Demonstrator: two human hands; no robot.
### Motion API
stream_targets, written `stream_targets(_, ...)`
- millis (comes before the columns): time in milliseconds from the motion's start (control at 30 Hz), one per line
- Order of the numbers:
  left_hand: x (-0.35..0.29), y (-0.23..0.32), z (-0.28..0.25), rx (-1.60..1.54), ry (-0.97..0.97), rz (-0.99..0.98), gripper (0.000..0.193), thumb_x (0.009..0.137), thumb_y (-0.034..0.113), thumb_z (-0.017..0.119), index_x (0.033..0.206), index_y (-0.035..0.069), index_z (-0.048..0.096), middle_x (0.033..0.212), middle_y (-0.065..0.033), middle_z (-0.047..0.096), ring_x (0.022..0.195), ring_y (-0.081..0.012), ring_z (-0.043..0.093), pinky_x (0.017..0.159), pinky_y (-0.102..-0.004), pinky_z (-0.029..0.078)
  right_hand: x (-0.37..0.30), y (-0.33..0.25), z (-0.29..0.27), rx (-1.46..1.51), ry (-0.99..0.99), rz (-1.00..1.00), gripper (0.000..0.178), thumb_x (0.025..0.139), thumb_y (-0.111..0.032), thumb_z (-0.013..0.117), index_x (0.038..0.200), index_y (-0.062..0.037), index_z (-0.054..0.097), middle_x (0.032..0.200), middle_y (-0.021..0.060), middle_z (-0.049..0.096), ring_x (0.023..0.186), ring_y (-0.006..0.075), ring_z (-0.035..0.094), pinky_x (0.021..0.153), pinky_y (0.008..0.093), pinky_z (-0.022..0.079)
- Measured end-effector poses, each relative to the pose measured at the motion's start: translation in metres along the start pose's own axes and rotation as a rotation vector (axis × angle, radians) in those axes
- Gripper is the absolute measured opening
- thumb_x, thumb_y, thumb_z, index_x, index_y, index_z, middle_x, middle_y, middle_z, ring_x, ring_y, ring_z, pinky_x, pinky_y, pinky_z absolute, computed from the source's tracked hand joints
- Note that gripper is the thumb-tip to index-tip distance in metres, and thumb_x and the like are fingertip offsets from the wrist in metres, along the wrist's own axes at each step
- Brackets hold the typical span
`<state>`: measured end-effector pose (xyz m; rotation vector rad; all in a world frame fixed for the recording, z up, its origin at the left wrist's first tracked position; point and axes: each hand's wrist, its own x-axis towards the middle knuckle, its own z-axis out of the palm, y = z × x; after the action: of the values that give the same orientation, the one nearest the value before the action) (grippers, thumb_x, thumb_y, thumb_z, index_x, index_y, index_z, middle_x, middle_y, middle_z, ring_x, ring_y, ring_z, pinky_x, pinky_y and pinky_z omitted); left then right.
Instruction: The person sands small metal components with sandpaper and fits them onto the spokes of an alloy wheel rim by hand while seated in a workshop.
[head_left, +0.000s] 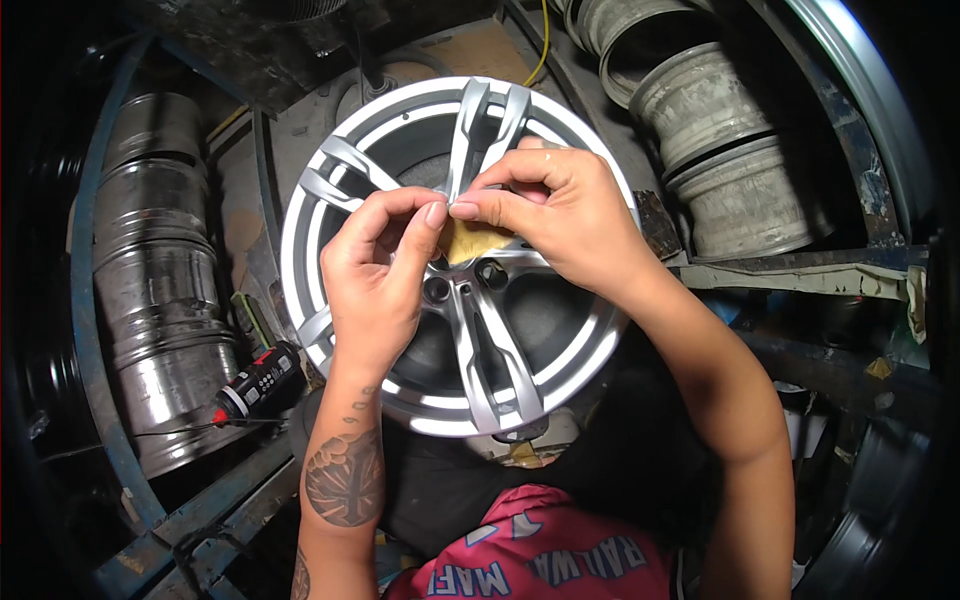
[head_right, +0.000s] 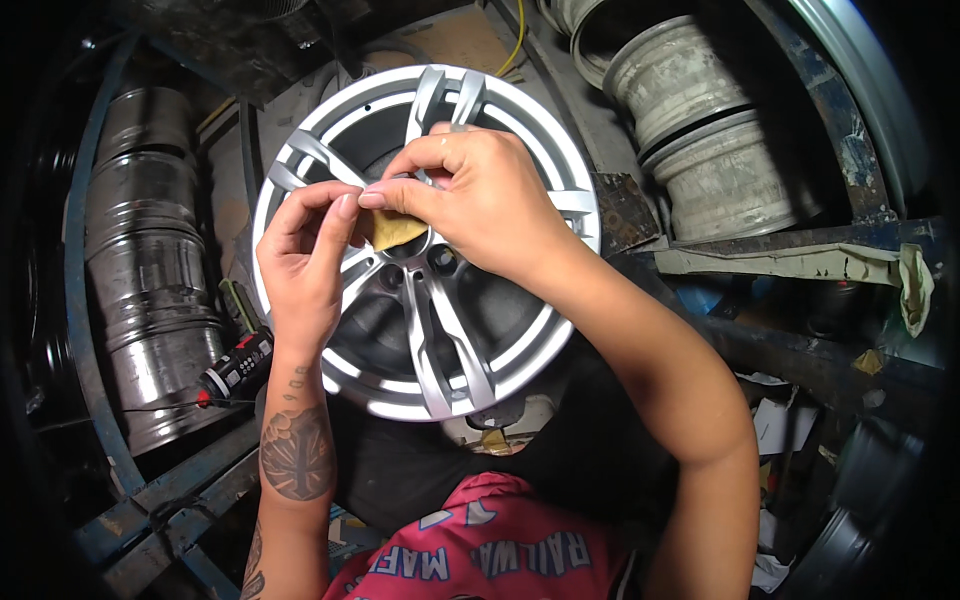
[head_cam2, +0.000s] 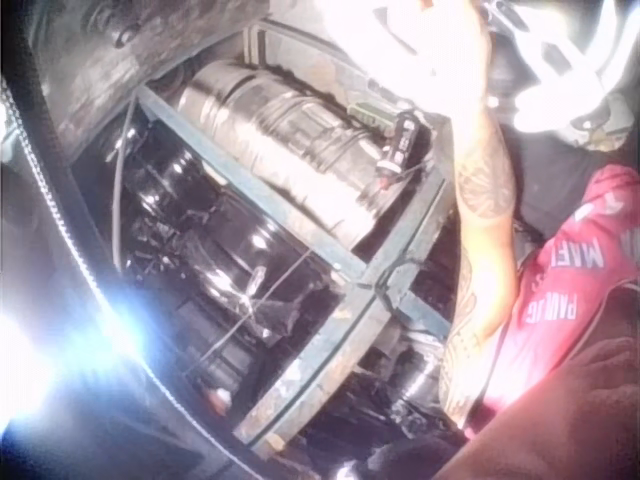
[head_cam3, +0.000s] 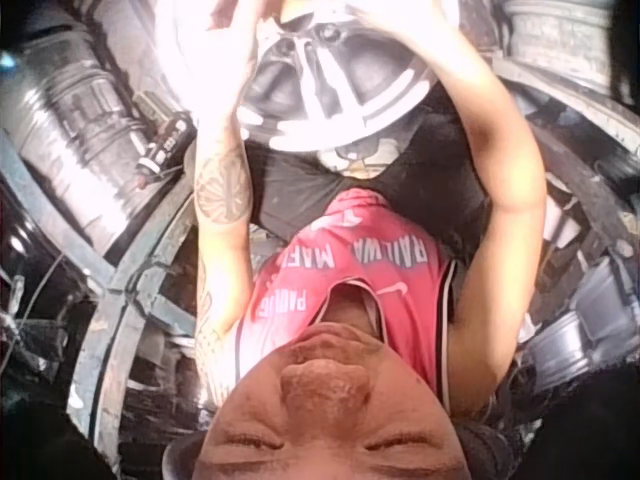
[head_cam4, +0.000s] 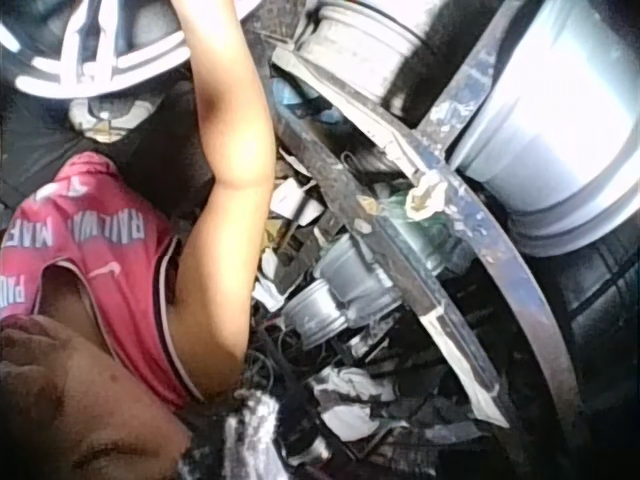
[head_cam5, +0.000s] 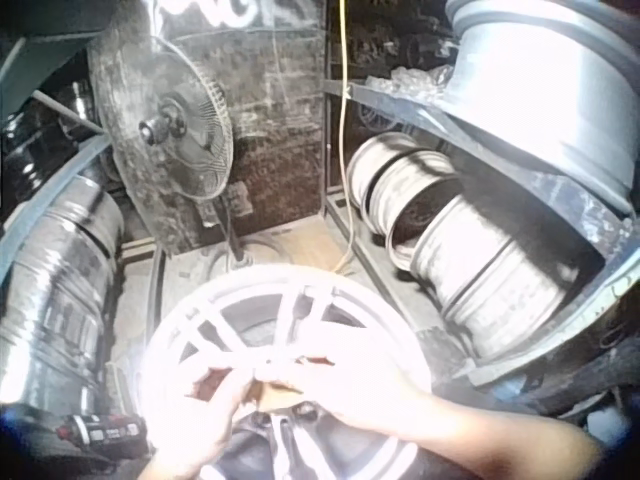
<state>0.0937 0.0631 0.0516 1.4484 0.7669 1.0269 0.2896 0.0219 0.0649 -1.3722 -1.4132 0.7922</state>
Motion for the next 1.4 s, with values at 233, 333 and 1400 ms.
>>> stream_targets(233, -0.001, 0.008, -0.001, 0.010, 0.069, -0.046, 0.013, 0.095, 0.003, 0.074, 0.106, -0.004, 0.075, 0.096, -0.0067, 0.075, 0.087, -0.0097, 0.068, 0.080, -0.0229, 0.055, -0.003, -0.001, 0.011, 0.132, 0.039, 0.040, 0.021, 0.091, -0.018, 0.079, 0.100, 0.0002, 0.077, 0.079, 0.0103, 0.075, 0.071, 0.0128, 0.072, 0.065, 0.0245, 0.055)
stream_targets(333, 0.001, 0.006, -0.003, -0.038, 0.133, -0.082, 0.013, 0.095, 0.004, 0.075, 0.105, -0.004, 0.075, 0.095, -0.0068, 0.075, 0.085, -0.0091, 0.068, 0.079, -0.0220, 0.055, -0.004, -0.007, 0.013, -0.014, 0.008, -0.082, 0.017, 0.092, -0.017, 0.077, 0.098, -0.0002, 0.078, 0.082, 0.0108, 0.077, 0.074, 0.0123, 0.074, 0.067, 0.0259, 0.056)
stream_targets(1400, 0.006, 0.004, -0.017, -0.132, -0.099, -0.069, 0.013, 0.088, -0.006, 0.076, 0.095, -0.001, 0.067, 0.098, -0.0071, 0.069, 0.093, -0.0113, 0.067, 0.086, -0.0246, 0.056, -0.004, 0.000, 0.005, 0.130, -0.095, 0.114, 0.015, 0.094, -0.012, 0.074, 0.097, 0.0018, 0.076, 0.084, 0.0086, 0.076, 0.078, 0.0112, 0.071, 0.070, 0.0267, 0.055)
